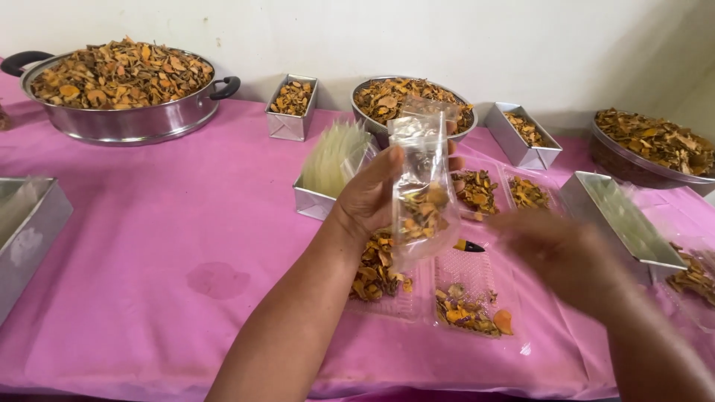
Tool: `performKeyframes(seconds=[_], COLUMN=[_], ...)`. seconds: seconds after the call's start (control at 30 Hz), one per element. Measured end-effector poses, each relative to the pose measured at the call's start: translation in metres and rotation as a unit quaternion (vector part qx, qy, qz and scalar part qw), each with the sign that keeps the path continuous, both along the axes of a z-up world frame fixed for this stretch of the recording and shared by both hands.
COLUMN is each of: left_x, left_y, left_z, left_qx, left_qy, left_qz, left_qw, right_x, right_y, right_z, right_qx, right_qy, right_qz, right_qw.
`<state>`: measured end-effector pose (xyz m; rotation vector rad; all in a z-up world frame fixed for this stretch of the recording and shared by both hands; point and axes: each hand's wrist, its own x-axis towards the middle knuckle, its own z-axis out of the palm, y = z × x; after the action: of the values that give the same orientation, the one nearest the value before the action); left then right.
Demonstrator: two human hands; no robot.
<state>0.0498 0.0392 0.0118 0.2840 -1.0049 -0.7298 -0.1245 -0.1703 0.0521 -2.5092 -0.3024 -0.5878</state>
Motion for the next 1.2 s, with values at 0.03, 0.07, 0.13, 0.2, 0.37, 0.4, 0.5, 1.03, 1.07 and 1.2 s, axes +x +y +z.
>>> performKeyframes(seconds=[0.03, 0.07, 0.13, 0.2, 0.37, 0.4, 0.5, 1.03, 1.07, 1.2], left_x=[0.004, 0.005, 0.009, -0.012, -0.029, -0.023, -0.031, -0.038, -0.041, -0.043], left_y=[0.001, 0.002, 0.005, 0.017, 0.01, 0.005, -0.003, -0.006, -0.006, -0.005], left_z=[-0.003, -0.004, -0.005, 0.021, 0.035, 0.025, 0.022, 0.017, 0.02, 0.017], left_qx=[-0.038, -0.038, 0.004, 0.131, 0.482, 0.462, 0.464, 0.531, 0.531, 0.533], left_qy=[-0.011, -0.011, -0.04, -0.078, -0.28, -0.383, -0.503, -0.599, -0.597, -0.601], left_qz=[-0.069, -0.068, -0.059, 0.096, 0.403, 0.441, 0.456, 0.403, 0.406, 0.382], left_qw=[0.997, 0.997, 0.997, 0.984, 0.725, 0.668, 0.569, 0.444, 0.443, 0.457], right_x=[0.006, 0.007, 0.009, 0.016, 0.02, 0.02, 0.019, 0.016, 0.016, 0.019], right_y=[-0.002, -0.003, -0.006, -0.008, -0.017, -0.021, -0.027, -0.008, -0.008, -0.01], right_z=[-0.011, -0.026, -0.058, -0.073, -0.086, -0.085, -0.089, -0.094, -0.092, -0.086], right_qx=[-0.055, -0.055, -0.159, -0.165, -0.146, -0.159, -0.181, -0.116, -0.119, -0.045], right_qy=[0.187, 0.187, 0.354, 0.322, 0.276, 0.258, 0.269, 0.25, 0.25, 0.318], right_qz=[-0.052, -0.051, 0.021, 0.072, 0.04, 0.071, 0.132, 0.139, 0.141, 0.023], right_qw=[0.979, 0.98, 0.922, 0.93, 0.949, 0.95, 0.937, 0.951, 0.951, 0.947])
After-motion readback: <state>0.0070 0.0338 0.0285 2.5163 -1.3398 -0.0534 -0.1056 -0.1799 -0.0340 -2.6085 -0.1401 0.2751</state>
